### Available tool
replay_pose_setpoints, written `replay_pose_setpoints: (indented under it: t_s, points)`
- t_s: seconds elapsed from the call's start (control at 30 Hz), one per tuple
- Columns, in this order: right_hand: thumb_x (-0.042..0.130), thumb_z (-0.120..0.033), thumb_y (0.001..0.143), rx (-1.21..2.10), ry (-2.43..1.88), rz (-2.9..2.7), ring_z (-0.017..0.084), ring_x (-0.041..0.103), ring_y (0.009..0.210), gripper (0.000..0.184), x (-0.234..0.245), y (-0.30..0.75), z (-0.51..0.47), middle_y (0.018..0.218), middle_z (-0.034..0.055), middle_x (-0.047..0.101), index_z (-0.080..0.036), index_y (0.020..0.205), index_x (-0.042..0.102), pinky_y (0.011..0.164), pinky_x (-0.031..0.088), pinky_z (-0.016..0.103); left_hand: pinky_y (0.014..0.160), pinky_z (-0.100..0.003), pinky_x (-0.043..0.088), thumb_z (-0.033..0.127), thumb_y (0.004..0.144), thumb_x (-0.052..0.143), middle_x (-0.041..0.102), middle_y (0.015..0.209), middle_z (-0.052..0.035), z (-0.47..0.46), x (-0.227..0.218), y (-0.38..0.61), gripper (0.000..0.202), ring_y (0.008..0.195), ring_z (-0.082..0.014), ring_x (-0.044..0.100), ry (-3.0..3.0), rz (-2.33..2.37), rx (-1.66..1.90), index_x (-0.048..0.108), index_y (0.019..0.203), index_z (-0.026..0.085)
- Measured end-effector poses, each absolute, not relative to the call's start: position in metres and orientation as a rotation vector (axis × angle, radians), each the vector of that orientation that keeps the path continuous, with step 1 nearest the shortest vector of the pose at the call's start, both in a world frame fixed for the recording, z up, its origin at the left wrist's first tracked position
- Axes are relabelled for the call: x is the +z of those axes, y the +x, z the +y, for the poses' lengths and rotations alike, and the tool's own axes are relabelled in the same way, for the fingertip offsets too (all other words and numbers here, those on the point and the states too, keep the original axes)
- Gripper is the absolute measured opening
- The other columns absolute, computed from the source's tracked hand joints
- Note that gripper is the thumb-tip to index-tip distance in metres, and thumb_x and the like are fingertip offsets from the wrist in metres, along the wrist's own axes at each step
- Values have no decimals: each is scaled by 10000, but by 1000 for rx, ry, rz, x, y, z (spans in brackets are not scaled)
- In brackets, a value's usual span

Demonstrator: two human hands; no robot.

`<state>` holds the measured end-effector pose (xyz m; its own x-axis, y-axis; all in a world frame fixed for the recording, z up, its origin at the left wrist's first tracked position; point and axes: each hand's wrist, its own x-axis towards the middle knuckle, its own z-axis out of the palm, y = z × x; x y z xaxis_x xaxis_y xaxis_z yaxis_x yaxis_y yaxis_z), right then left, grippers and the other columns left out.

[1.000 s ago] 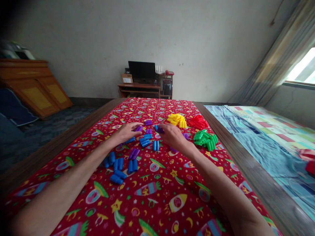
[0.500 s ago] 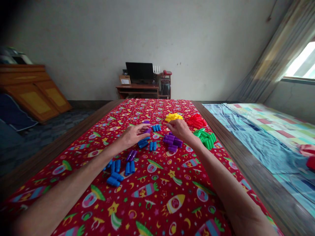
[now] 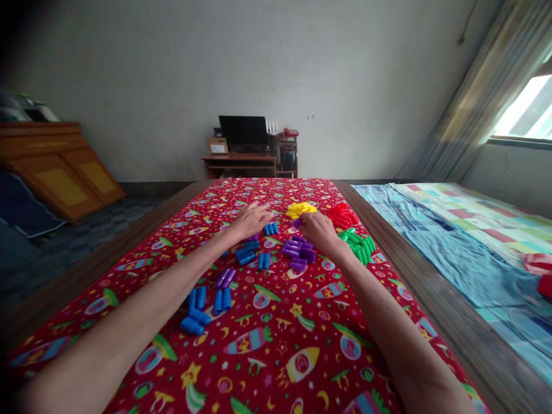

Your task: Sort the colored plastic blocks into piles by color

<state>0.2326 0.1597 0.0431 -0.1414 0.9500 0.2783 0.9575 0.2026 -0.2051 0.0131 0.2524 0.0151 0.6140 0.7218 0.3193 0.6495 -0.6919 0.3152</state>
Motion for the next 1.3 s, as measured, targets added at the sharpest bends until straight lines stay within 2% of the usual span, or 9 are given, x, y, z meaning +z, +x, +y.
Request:
replay_pose_setpoints:
  t_s: [0.13,0.23,0.37,0.57,0.7,0.8,0.9,1.1,1.3]
  points:
    - [500,-321,917,-12,-1971,-2211,216,645,919,305,39,243,161,1045,114,711,-202,1095,718,670,397,260,944,-296,428,507,911,456,731,1077,-43,283,13,21,421,1063,-237,623,2675,1129,289,735,1020,211]
    - [468,-316,930,-18,-1981,-2296,213,643,945,324,35,245,164,1059,130,704,-173,1099,704,699,407,257,896,-247,446,436,866,564,745,1021,-48,286,10,22,331,1006,-218,645,2687,1014,217,753,968,184]
    - [451,-303,946,30,-1956,-2389,189,647,895,315,35,246,166,1035,133,705,-154,1085,690,678,401,241,934,-233,433,341,856,604,717,1104,-72,268,6,8,250,1068,-202,621,2703,865,192,750,962,168]
    - [462,-359,968,14,-1882,-2438,214,633,938,332,42,246,155,1062,155,685,-123,1082,666,718,413,264,946,-300,469,390,899,535,710,1135,-77,222,3,-32,313,1052,-210,647,2676,708,306,707,1097,218]
    - [443,-381,980,-111,-1887,-2451,223,612,986,355,50,240,146,1089,155,667,-117,1115,638,723,399,263,1094,-413,357,424,947,460,573,1377,-99,167,11,-54,418,1269,-253,519,2781,946,469,602,1288,229]
    - [423,-358,987,-146,-1918,-2426,212,621,911,343,58,232,141,1027,150,677,-122,1063,659,650,365,255,1170,-519,185,469,950,463,357,1544,-56,111,14,-64,498,1416,-290,322,2916,920,407,455,1420,306]
    - [412,-313,984,-119,-1915,-2390,168,601,737,329,67,222,137,907,133,681,-125,960,680,561,302,256,1190,-537,69,487,939,485,315,1561,8,71,5,-71,557,1456,-280,225,3056,720,213,341,1467,388]
    - [413,-241,962,-95,-1812,-2356,104,486,584,302,74,210,128,755,80,641,-137,840,668,534,260,253,1176,-564,9,354,978,447,345,1549,23,100,-17,-76,461,1461,-271,207,3176,794,203,397,1434,398]
    - [406,-238,943,-131,-1839,-2297,90,397,529,321,75,207,129,693,62,609,-144,787,670,520,221,260,1179,-522,90,374,1008,340,372,1540,-14,150,-5,-74,451,1438,-236,274,3094,879,347,378,1456,333]
